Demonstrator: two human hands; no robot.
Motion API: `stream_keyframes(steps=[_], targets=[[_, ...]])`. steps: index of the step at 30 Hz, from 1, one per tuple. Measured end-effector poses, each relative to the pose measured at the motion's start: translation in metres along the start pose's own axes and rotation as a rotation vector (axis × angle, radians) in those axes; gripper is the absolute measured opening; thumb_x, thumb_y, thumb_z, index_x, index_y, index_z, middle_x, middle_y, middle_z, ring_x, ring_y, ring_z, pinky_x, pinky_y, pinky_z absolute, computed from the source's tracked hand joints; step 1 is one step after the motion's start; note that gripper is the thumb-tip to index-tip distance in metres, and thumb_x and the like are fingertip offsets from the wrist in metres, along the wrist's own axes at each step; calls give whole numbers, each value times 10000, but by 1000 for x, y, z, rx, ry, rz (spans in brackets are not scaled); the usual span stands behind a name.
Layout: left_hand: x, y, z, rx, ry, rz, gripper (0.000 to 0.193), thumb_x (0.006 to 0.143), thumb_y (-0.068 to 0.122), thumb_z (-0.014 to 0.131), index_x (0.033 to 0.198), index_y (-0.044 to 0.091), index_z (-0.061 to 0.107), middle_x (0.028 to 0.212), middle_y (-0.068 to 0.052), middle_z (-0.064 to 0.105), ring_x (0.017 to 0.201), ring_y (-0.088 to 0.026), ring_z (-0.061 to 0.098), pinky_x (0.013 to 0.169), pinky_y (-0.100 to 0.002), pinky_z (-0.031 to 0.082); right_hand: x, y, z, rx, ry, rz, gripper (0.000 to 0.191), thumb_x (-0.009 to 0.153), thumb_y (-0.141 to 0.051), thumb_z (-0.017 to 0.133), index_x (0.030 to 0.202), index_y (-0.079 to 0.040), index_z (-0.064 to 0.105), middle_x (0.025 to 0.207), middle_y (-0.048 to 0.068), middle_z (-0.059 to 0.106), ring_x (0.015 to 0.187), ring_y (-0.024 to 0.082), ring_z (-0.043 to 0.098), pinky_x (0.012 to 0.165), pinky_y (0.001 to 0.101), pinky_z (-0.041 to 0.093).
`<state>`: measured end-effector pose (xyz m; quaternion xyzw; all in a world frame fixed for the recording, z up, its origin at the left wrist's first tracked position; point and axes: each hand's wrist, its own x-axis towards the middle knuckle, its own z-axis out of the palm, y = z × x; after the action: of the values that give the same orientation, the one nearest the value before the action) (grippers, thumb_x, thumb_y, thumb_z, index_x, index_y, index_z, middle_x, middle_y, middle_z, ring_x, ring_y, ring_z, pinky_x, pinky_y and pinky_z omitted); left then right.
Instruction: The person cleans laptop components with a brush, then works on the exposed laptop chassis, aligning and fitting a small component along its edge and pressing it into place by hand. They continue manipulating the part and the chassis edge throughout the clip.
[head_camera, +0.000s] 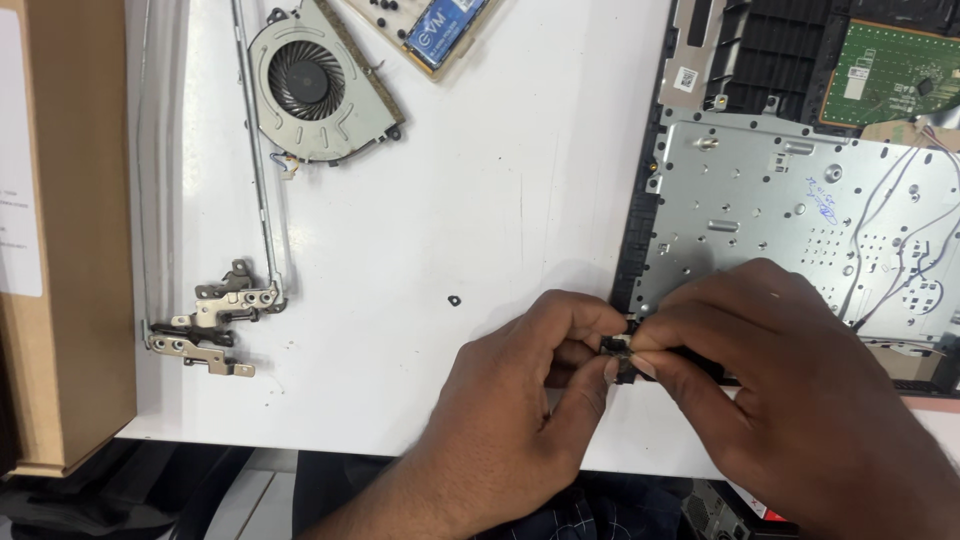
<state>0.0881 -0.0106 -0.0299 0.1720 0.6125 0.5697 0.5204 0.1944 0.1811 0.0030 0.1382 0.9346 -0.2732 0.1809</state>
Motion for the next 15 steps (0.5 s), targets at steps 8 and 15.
stream_keyframes(steps=[8, 15], targets=[[-4, -1, -6, -60, -43, 4, 271, 984, 47, 598, 1250, 2, 593, 1043, -123, 732, 993, -168, 782, 915, -304, 670, -12, 15, -3, -5, -156, 70, 203, 868, -342, 795, 1008, -199, 760, 1033, -27, 631, 1017, 174, 607, 810, 366, 521], [-3, -1, -8, -51, -58, 14, 326, 938, 19, 602, 1263, -12, 598, 1004, -135, 738, 957, -178, 785, 903, -304, 666, -10, 13, -6, 44, -165, 97, 184, 879, -320, 782, 1007, -190, 759, 1032, -24, 629, 1016, 163, 606, 804, 354, 513]])
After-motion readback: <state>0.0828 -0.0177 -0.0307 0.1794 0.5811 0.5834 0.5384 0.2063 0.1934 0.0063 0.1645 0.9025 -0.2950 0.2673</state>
